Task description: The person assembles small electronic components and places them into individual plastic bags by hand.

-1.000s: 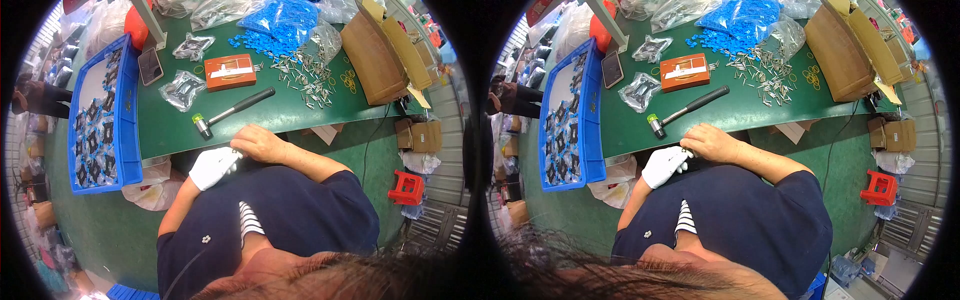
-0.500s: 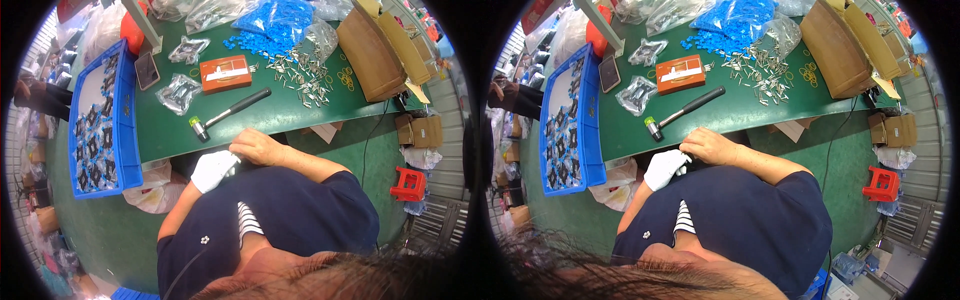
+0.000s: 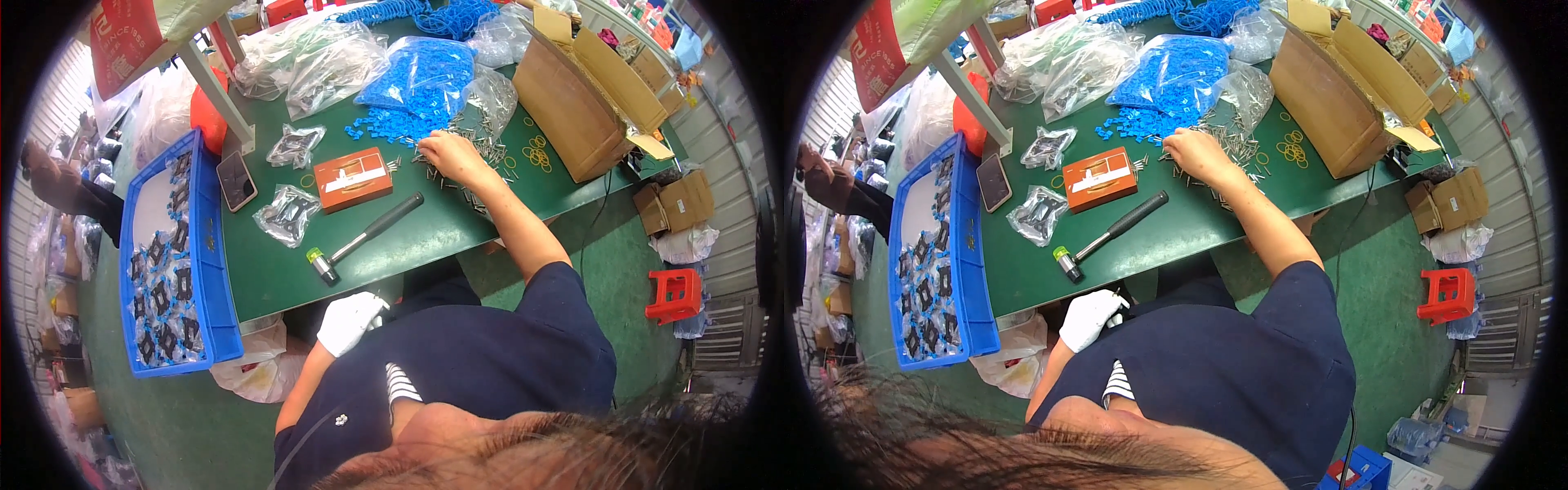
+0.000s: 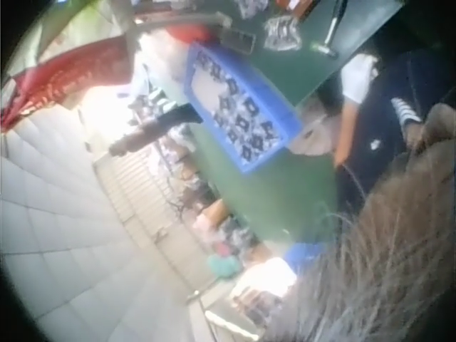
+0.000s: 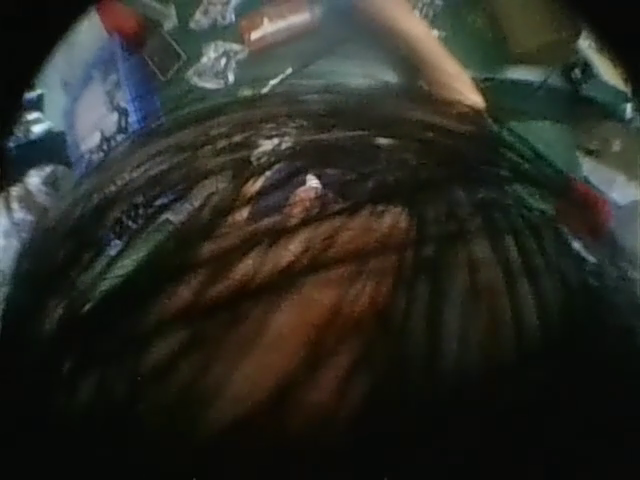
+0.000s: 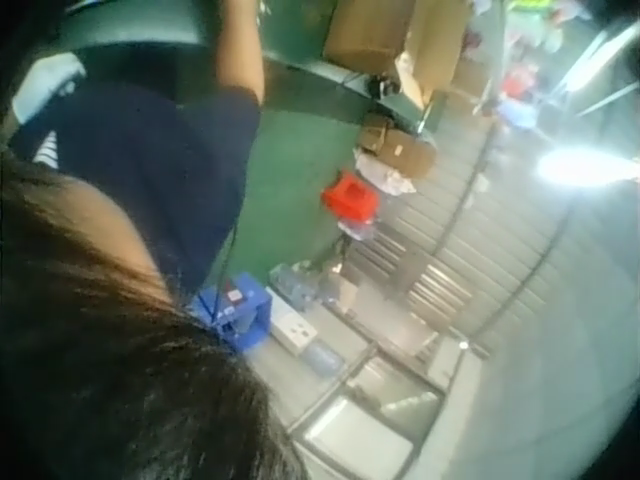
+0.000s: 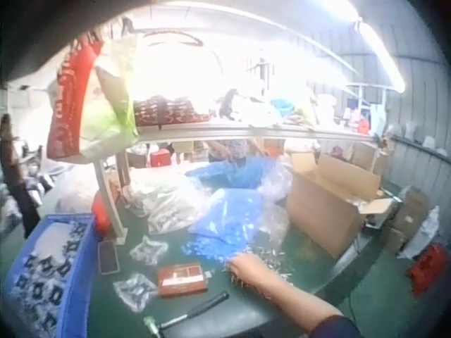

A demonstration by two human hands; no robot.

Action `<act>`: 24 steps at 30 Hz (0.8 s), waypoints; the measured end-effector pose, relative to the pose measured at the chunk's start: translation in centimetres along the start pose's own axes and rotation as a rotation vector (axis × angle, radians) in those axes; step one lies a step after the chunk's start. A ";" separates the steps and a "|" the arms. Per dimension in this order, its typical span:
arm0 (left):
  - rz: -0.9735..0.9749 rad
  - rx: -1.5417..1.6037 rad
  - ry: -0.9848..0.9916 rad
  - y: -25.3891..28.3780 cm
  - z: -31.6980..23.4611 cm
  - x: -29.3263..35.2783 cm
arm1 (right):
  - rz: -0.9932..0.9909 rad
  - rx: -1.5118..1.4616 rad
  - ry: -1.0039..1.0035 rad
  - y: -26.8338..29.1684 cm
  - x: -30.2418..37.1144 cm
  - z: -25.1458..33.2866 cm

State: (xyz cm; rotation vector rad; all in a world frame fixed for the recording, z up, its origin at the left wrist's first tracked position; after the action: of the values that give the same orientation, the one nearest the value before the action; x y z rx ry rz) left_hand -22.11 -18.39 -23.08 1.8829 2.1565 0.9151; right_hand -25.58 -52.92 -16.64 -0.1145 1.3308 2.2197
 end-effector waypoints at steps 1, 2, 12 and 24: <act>-0.019 -0.084 -0.053 0.2 -0.2 -0.1 | 0.065 0.123 -0.009 -0.6 -0.7 -0.2; -0.023 -0.085 -0.054 0.1 -0.1 0.0 | 0.064 0.123 -0.005 -0.7 -1.1 -0.7; -0.013 0.114 0.047 -0.1 1.1 0.2 | 0.192 0.201 0.033 -2.5 -1.7 -0.7; -0.019 0.013 0.037 -0.1 1.0 0.6 | 0.318 0.245 0.035 -4.5 -3.0 -0.4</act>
State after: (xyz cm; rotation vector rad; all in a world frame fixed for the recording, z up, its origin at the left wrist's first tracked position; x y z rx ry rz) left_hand -21.88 -17.44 -23.79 1.8621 2.2033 0.9416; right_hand -20.92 -52.84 -19.42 0.1601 1.7287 2.2910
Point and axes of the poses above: each hand's wrist, its own x-axis away from the middle knuckle, its own y-axis out of the back of the hand, z = x × y, the point moved 8 cm from there along -x, towards the middle knuckle, and after that the axes turned 14 degrees about -x, right-handed, at the moved point
